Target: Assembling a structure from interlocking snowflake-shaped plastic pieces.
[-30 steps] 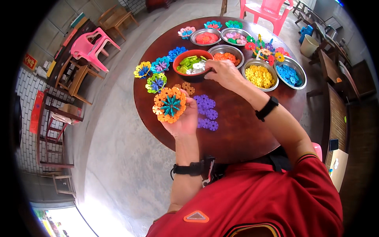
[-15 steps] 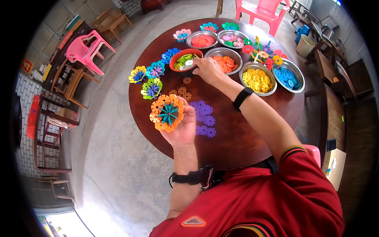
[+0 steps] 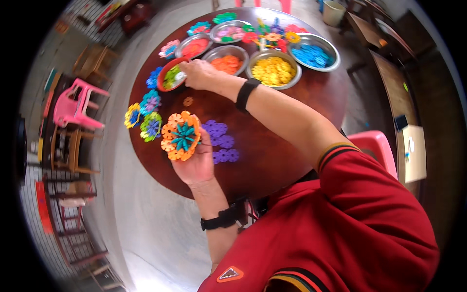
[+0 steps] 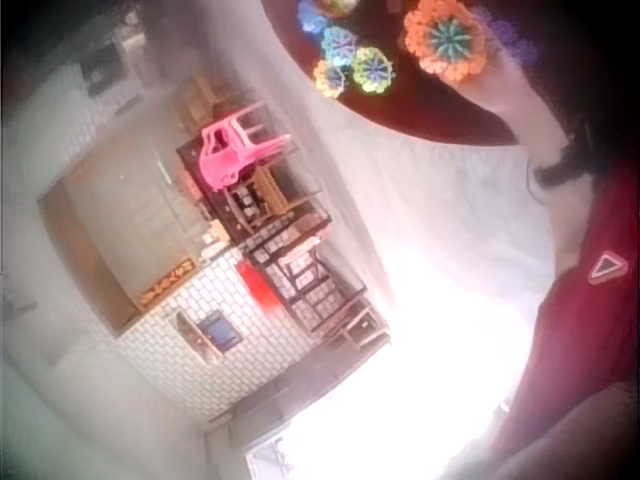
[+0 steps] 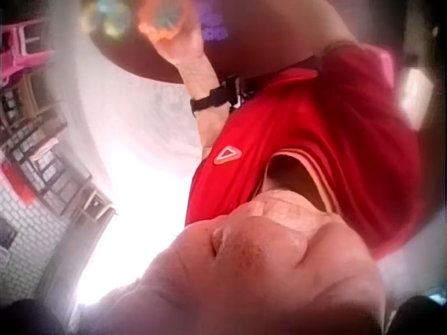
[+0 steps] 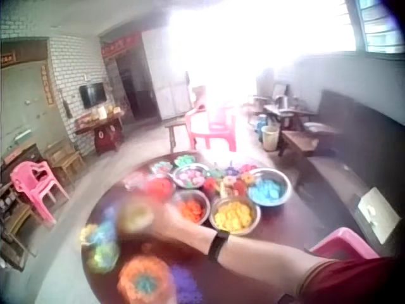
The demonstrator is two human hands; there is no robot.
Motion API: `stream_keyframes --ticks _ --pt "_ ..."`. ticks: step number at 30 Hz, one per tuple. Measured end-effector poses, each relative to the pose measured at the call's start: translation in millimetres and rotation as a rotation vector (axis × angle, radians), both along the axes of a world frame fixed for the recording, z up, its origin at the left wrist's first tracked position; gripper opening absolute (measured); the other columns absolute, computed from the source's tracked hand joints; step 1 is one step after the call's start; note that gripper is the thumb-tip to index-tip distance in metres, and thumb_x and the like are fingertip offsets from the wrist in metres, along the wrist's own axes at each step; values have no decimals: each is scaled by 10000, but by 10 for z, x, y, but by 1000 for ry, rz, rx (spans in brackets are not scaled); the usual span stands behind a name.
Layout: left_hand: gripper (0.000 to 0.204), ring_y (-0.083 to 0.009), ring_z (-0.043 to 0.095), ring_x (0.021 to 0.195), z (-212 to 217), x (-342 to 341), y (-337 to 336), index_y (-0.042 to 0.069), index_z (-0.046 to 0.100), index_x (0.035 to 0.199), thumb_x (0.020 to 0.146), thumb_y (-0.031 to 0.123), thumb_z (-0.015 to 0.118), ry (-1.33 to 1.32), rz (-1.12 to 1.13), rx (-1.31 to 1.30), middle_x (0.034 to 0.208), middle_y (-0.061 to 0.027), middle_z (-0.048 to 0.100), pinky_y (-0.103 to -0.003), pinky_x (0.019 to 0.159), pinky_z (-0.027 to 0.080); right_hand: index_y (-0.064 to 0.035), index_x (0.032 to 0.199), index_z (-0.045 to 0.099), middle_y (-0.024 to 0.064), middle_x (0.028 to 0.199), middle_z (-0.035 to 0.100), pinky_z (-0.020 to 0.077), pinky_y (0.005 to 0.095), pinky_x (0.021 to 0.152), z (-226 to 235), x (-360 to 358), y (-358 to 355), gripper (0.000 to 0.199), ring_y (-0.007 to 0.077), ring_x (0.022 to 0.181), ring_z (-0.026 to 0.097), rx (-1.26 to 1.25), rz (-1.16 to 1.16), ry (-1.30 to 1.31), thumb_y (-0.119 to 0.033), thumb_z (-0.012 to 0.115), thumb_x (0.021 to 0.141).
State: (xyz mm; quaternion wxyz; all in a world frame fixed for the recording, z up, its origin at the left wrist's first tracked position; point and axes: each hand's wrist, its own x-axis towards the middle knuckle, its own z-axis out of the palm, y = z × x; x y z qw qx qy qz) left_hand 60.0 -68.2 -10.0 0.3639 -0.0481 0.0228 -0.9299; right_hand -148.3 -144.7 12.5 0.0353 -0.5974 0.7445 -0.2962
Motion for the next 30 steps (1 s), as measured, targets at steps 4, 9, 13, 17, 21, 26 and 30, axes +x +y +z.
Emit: stream_keyframes --ticks 4,9,13,17,21,26,30 --pt "450 -349 434 1248 7 -113 104 72 495 1283 923 341 466 -143 -47 -26 1332 -153 483 -505 976 409 -47 1020 562 176 893 632 468 448 789 343 -140 650 287 359 908 601 21 63 -7 -199 615 782" --pt "684 -372 437 1229 187 -210 262 76 458 1305 813 533 588 -377 1 -127 1322 -168 476 -513 993 388 -52 980 586 131 863 610 473 407 750 383 -770 1720 180 329 831 598 -142 31 186 -159 582 836" --pt "699 -380 429 1234 170 -198 297 72 460 1301 799 537 605 -384 -29 -159 1321 -175 475 -514 985 394 -90 1034 571 107 955 587 440 414 804 291 -1318 2603 269 301 965 557 149 -272 406 -167 634 784" --pt "669 -381 428 1236 126 -233 295 69 463 1297 807 502 607 -372 -51 -208 1320 -176 476 -529 967 402 -118 1061 590 108 988 582 428 438 865 -11 -1481 3099 308 307 986 555 293 -322 443 -184 647 765" --pt "632 -383 425 1239 101 -221 258 69 472 1291 820 473 591 -332 -82 -232 1319 -180 478 -537 962 403 -95 921 593 96 912 585 407 445 851 1 -1406 3061 161 300 953 566 319 -316 473 -83 570 763" --pt "649 -383 450 1215 45 -193 221 69 476 1290 809 485 603 -274 -75 -208 1293 -175 504 -529 951 410 -60 857 572 120 877 585 431 448 786 130 -1168 3091 124 329 898 576 387 -204 470 -39 533 741" --pt "631 -357 491 1174 105 -230 245 75 495 1262 807 500 599 -348 -48 -183 1268 -147 529 -515 934 421 -36 861 566 146 858 580 455 469 724 208 -825 3213 148 365 860 578 451 -81 393 -40 552 714"
